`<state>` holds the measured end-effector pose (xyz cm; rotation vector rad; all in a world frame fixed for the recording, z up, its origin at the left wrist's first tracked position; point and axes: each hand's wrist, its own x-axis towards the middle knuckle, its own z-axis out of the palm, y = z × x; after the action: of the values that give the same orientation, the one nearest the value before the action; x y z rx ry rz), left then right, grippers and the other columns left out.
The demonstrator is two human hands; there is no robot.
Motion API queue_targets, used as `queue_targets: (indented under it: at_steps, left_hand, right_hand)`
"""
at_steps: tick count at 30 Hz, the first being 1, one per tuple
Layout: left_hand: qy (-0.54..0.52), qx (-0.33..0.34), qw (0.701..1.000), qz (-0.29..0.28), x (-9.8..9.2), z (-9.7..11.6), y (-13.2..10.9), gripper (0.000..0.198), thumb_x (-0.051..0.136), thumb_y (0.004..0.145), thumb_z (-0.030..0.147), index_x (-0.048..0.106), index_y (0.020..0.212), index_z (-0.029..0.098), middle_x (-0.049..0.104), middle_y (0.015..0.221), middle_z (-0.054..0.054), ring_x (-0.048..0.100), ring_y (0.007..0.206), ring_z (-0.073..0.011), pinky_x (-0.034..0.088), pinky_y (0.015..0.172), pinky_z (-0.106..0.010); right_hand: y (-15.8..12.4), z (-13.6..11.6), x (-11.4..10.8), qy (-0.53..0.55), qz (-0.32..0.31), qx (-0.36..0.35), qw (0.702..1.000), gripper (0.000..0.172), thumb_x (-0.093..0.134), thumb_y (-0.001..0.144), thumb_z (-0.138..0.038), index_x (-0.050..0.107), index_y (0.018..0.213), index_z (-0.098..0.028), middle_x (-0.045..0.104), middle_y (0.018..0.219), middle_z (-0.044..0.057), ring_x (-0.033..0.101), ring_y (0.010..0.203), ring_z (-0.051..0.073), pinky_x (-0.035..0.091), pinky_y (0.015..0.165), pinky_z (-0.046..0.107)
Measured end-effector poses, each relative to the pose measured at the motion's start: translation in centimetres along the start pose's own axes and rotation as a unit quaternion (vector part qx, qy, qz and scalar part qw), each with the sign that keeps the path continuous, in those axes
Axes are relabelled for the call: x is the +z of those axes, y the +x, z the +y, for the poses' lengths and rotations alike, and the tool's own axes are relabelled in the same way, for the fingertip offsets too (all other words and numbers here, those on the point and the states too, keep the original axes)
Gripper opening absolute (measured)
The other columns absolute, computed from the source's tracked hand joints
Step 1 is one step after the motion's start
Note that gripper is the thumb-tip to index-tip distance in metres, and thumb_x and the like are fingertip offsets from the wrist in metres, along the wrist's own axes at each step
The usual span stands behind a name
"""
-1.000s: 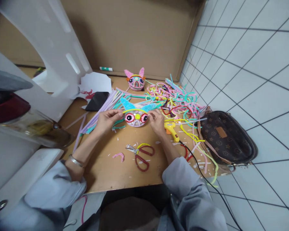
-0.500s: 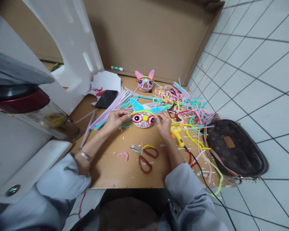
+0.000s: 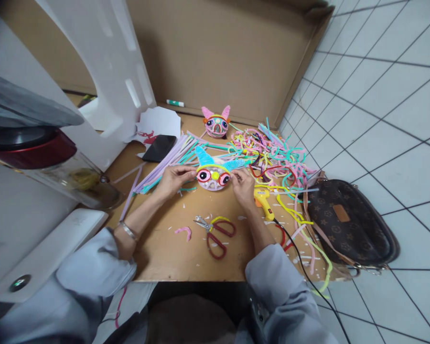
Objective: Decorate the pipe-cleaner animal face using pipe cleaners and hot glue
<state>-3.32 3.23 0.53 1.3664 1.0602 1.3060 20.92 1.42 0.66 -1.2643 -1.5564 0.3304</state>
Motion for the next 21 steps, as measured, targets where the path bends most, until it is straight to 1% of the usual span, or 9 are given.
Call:
queue_targets:
  at_steps: [6, 11, 14, 18, 21]
  left_hand:
    - [-0.014, 0.002, 1.0, 0.011, 0.43, -0.05, -0.08, 0.04, 0.085, 0.063, 0.048, 0.081, 0.085, 0.015, 0.078, 0.086, -0.008, 0.067, 0.073, -0.0194, 0.054, 0.075, -0.034]
    - [-0.012, 0.011, 1.0, 0.021, 0.62, 0.1, -0.23, 0.042, 0.084, 0.062, 0.051, 0.081, 0.083, 0.015, 0.078, 0.083, -0.008, 0.068, 0.075, -0.0207, 0.055, 0.077, -0.034]
    - [-0.002, 0.01, 1.0, 0.029, 0.66, 0.08, -0.3, 0.042, 0.084, 0.062, 0.051, 0.079, 0.081, 0.015, 0.077, 0.08, -0.007, 0.067, 0.072, -0.0191, 0.054, 0.073, -0.032]
    - [-0.003, 0.011, 0.999, 0.032, 0.69, -0.06, -0.32, 0.044, 0.085, 0.06, 0.053, 0.075, 0.08, 0.015, 0.075, 0.076, -0.006, 0.063, 0.065, -0.0163, 0.05, 0.065, -0.029]
    - [0.0, 0.013, 0.999, 0.029, 0.68, -0.1, -0.31, 0.044, 0.085, 0.06, 0.053, 0.072, 0.079, 0.015, 0.072, 0.073, -0.005, 0.061, 0.064, -0.0154, 0.047, 0.063, -0.028]
  right_hand:
    - [-0.03, 0.21, 0.0, -0.011, -0.014, 0.01, 1.0, 0.017, 0.059, 0.085, -0.032, 0.071, 0.081, -0.02, 0.067, 0.08, 0.004, 0.06, 0.074, 0.019, 0.051, 0.07, 0.032]
    - [0.0, 0.19, 0.07, -0.007, -0.01, 0.006, 1.0, 0.017, 0.059, 0.084, -0.033, 0.07, 0.08, -0.021, 0.067, 0.08, 0.004, 0.06, 0.076, 0.02, 0.051, 0.071, 0.033]
    - [0.0, 0.12, 0.17, 0.004, -0.009, 0.012, 1.0, 0.017, 0.06, 0.082, -0.033, 0.07, 0.078, -0.02, 0.065, 0.079, 0.004, 0.06, 0.077, 0.021, 0.052, 0.072, 0.034]
    - [-0.07, 0.1, 0.39, 0.023, -0.01, 0.031, 0.999, 0.015, 0.061, 0.081, -0.032, 0.07, 0.079, -0.02, 0.064, 0.079, 0.003, 0.059, 0.073, 0.019, 0.052, 0.069, 0.032]
    - [-0.18, 0.09, 0.62, 0.036, -0.008, 0.038, 0.999, 0.015, 0.059, 0.082, -0.031, 0.069, 0.079, -0.02, 0.063, 0.081, 0.003, 0.06, 0.073, 0.018, 0.052, 0.069, 0.032]
